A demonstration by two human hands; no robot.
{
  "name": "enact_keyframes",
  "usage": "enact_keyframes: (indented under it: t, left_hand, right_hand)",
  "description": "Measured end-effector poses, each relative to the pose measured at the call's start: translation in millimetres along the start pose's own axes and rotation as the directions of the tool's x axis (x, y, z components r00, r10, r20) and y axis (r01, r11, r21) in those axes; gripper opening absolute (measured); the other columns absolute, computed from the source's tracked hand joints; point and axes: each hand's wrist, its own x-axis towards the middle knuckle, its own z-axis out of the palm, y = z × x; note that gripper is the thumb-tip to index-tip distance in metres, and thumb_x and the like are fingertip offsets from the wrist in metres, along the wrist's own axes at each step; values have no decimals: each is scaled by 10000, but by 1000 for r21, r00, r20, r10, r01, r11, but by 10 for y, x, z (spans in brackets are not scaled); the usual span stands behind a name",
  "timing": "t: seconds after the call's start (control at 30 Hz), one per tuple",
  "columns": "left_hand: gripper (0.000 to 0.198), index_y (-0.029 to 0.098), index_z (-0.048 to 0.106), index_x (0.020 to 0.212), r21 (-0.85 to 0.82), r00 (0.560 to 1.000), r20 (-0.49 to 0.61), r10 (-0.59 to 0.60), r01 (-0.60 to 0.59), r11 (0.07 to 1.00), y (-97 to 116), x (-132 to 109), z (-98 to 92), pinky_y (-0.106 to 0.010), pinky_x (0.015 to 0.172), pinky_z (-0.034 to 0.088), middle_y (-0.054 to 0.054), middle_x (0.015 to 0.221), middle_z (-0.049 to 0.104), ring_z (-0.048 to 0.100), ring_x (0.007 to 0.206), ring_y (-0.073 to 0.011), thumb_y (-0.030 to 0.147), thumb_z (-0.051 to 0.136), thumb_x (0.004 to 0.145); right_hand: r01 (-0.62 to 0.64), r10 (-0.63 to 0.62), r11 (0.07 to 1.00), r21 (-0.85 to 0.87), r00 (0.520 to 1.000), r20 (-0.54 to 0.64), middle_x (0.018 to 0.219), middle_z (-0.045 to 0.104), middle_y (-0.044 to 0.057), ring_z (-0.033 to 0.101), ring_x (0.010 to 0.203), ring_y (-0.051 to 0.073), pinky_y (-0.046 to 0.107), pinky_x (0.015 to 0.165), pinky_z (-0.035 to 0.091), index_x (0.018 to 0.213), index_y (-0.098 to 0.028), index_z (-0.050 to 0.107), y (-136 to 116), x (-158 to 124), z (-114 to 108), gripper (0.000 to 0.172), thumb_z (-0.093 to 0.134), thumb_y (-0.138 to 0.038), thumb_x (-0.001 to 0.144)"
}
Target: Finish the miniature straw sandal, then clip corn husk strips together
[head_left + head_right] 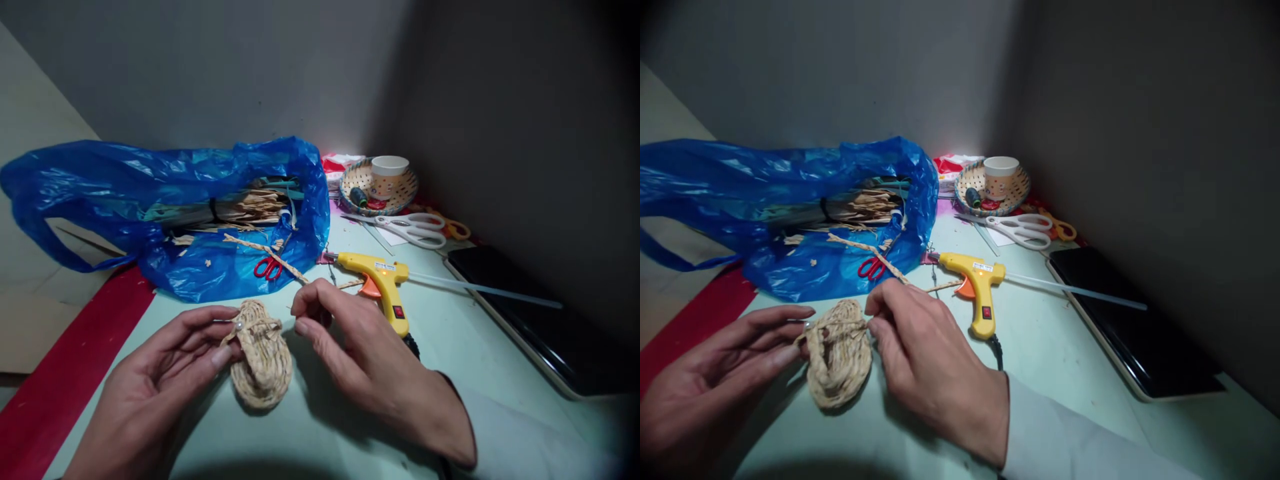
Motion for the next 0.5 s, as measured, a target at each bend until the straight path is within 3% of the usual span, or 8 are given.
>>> enact_keyframes:
  t: [0.17, 0.3, 0.5]
  left_hand:
    - [381, 285, 705, 1058, -123, 993, 69, -97, 105, 987, 9, -16, 3, -187, 788, 610, -2, 1099, 786, 719, 1058, -264, 368, 834, 710]
    - [342, 262, 727, 1001, -66, 986, 87, -139, 145, 987, -32, 18, 18, -161, 779, 606, -1, 1008, 806, 738, 1011, -241, 368, 849, 700]
    - [361, 274, 754, 976, -24, 984, 109, -144, 147, 989, -31, 21, 61, -159, 788, 603, 11, 961, 818, 745, 994, -237, 408, 868, 661]
  right_hand:
    - [-56, 57, 998, -40, 998, 23, 851, 595, -3, 539, 797, 131, 251, 723, 406, 897, -165, 564, -27, -26, 32, 72, 577, -104, 935]
    - [-50, 55, 997, -64, 996, 74, 908, 637, 25, 568, 856, 142, 265, 783, 423, 954, -148, 615, 1, -45, 64, 93, 534, -107, 977]
    - [-73, 87, 991, -113, 988, 127, 899, 676, 56, 594, 828, 157, 273, 751, 439, 989, -119, 689, 67, -40, 108, 135, 563, -83, 958]
